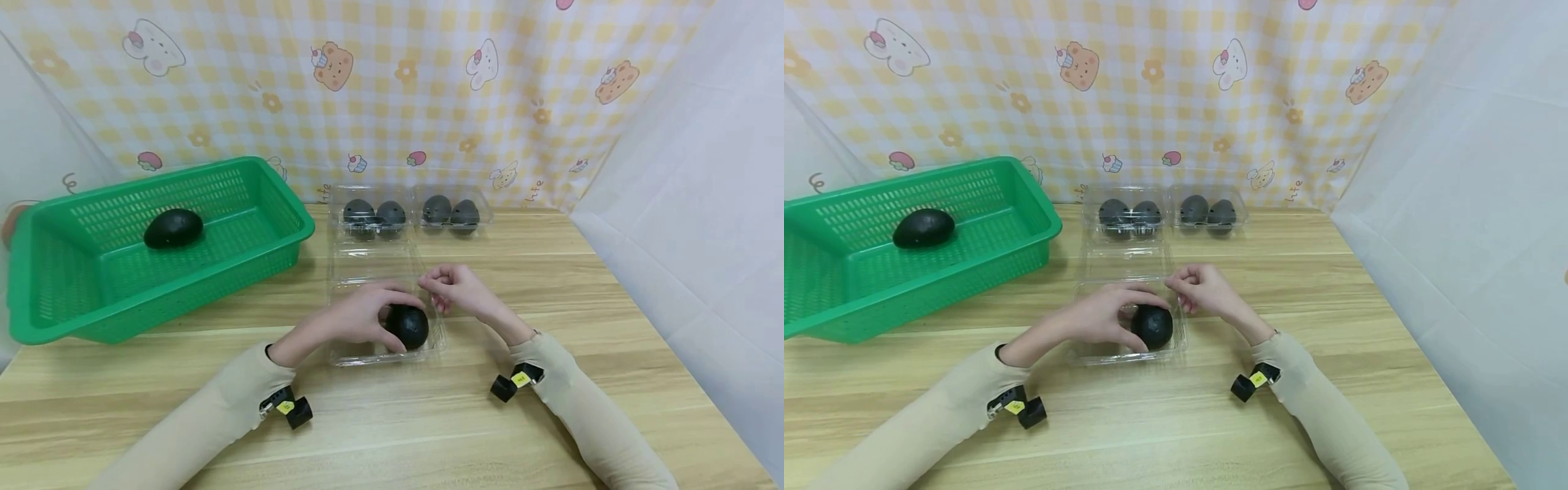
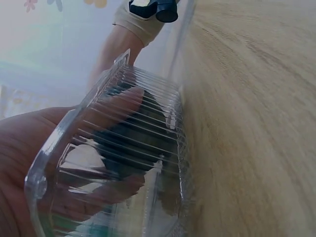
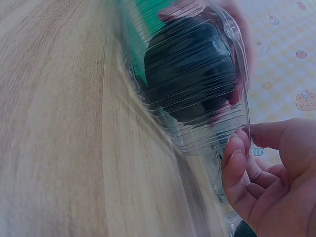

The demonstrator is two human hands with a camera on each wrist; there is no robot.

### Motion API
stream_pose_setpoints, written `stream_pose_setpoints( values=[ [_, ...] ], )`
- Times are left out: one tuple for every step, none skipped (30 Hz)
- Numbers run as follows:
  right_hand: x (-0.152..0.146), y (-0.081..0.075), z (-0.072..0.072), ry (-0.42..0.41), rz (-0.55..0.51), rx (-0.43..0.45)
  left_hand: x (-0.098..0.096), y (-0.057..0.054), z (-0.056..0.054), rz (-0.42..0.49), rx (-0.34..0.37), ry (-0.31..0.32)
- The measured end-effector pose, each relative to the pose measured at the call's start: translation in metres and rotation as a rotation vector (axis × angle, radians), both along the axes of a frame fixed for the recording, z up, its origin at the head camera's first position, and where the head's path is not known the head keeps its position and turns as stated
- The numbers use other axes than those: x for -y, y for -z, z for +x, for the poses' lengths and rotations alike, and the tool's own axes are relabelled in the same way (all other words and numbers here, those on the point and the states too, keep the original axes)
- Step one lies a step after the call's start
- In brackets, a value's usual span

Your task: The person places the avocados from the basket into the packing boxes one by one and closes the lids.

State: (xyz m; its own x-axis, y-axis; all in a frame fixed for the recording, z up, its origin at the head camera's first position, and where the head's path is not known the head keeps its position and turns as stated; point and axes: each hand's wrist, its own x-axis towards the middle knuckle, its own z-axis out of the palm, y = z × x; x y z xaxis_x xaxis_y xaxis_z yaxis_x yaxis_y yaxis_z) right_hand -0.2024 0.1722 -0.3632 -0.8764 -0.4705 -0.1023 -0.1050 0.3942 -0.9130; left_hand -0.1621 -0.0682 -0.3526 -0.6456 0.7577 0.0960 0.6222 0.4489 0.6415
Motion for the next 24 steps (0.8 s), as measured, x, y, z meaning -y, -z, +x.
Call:
stream_pose_setpoints(
  values=[
    [-0.0002, 0.0001, -0.0001, -0.001, -0.001, 0.0, -0.0004, -0.0002, 0.0, 0.0, 0.007, 0.005],
    [-0.0003, 0.0003, -0.0003, -0.002, -0.002, 0.001, -0.0008, 0.0, -0.0002, 0.006, 0.017, 0.011],
    [-0.0005, 0.0006, -0.0004, -0.002, -0.002, 0.001, -0.0013, 0.0002, -0.0004, 0.014, 0.029, 0.017],
    [-0.0007, 0.0009, -0.0006, -0.003, -0.002, 0.001, -0.0015, 0.0005, -0.0007, 0.023, 0.04, 0.018],
    [-0.0007, 0.0013, -0.0008, -0.003, -0.002, 0.002, -0.0018, 0.001, -0.0013, 0.034, 0.05, 0.02],
    [-0.0007, 0.0017, -0.001, -0.002, -0.002, 0.004, -0.0019, 0.001, -0.0016, 0.042, 0.066, 0.018],
    [-0.0007, 0.002, -0.001, -0.002, -0.002, 0.004, -0.0018, 0.0009, -0.0018, 0.05, 0.08, 0.014],
    [-0.0005, 0.0022, -0.001, -0.001, -0.002, 0.006, -0.0017, 0.0007, -0.002, 0.06, 0.099, 0.009],
    [-0.0006, 0.0024, -0.0011, 0.0, -0.003, 0.006, -0.0013, 0.0004, -0.002, 0.067, 0.106, 0.005],
    [-0.0006, 0.0025, -0.0012, 0.0, -0.004, 0.007, -0.001, 0.0002, -0.002, 0.071, 0.106, 0.002],
    [-0.0004, 0.0027, -0.0012, 0.001, -0.006, 0.008, -0.0008, -0.0001, -0.0017, 0.07, 0.107, -0.002],
    [-0.0004, 0.0029, -0.0013, 0.0, -0.007, 0.007, -0.0008, -0.0003, -0.0011, 0.071, 0.111, -0.008],
    [-0.0004, 0.003, -0.0013, 0.0, -0.009, 0.008, -0.0009, -0.0003, -0.0007, 0.077, 0.111, -0.012],
    [-0.0005, 0.0031, -0.0014, 0.0, -0.011, 0.007, -0.001, -0.0003, -0.0003, 0.082, 0.102, -0.013],
    [-0.0004, 0.0032, -0.0014, 0.0, -0.013, 0.007, -0.0013, 0.0, 0.0003, 0.084, 0.099, -0.019],
    [-0.0003, 0.0032, -0.0014, -0.002, -0.014, 0.006, -0.0016, 0.0002, 0.0009, 0.085, 0.103, -0.031],
    [-0.0003, 0.0031, -0.0014, -0.002, -0.017, 0.006, -0.0019, 0.0004, 0.0014, 0.088, 0.114, -0.042],
    [-0.0002, 0.0029, -0.0013, -0.003, -0.018, 0.007, -0.002, 0.0002, 0.0019, 0.089, 0.119, -0.051],
    [-0.0001, 0.0027, -0.0012, -0.004, -0.019, 0.007, -0.0019, -0.0001, 0.0024, 0.085, 0.119, -0.061],
    [-0.0001, 0.0026, -0.0011, -0.005, -0.021, 0.007, -0.0018, -0.0003, 0.0027, 0.079, 0.115, -0.068],
    [0.0, 0.0024, -0.001, -0.007, -0.022, 0.008, -0.0017, -0.0007, 0.0029, 0.071, 0.119, -0.079],
    [0.0001, 0.0023, -0.0009, -0.009, -0.024, 0.008, -0.0014, -0.0012, 0.003, 0.063, 0.112, -0.081],
    [0.0001, 0.0022, -0.0009, -0.009, -0.025, 0.009, -0.0009, -0.0014, 0.0029, 0.058, 0.102, -0.078],
    [0.0001, 0.0022, -0.0009, -0.009, -0.026, 0.009, -0.0006, -0.002, 0.0027, 0.052, 0.091, -0.076]
  ],
)
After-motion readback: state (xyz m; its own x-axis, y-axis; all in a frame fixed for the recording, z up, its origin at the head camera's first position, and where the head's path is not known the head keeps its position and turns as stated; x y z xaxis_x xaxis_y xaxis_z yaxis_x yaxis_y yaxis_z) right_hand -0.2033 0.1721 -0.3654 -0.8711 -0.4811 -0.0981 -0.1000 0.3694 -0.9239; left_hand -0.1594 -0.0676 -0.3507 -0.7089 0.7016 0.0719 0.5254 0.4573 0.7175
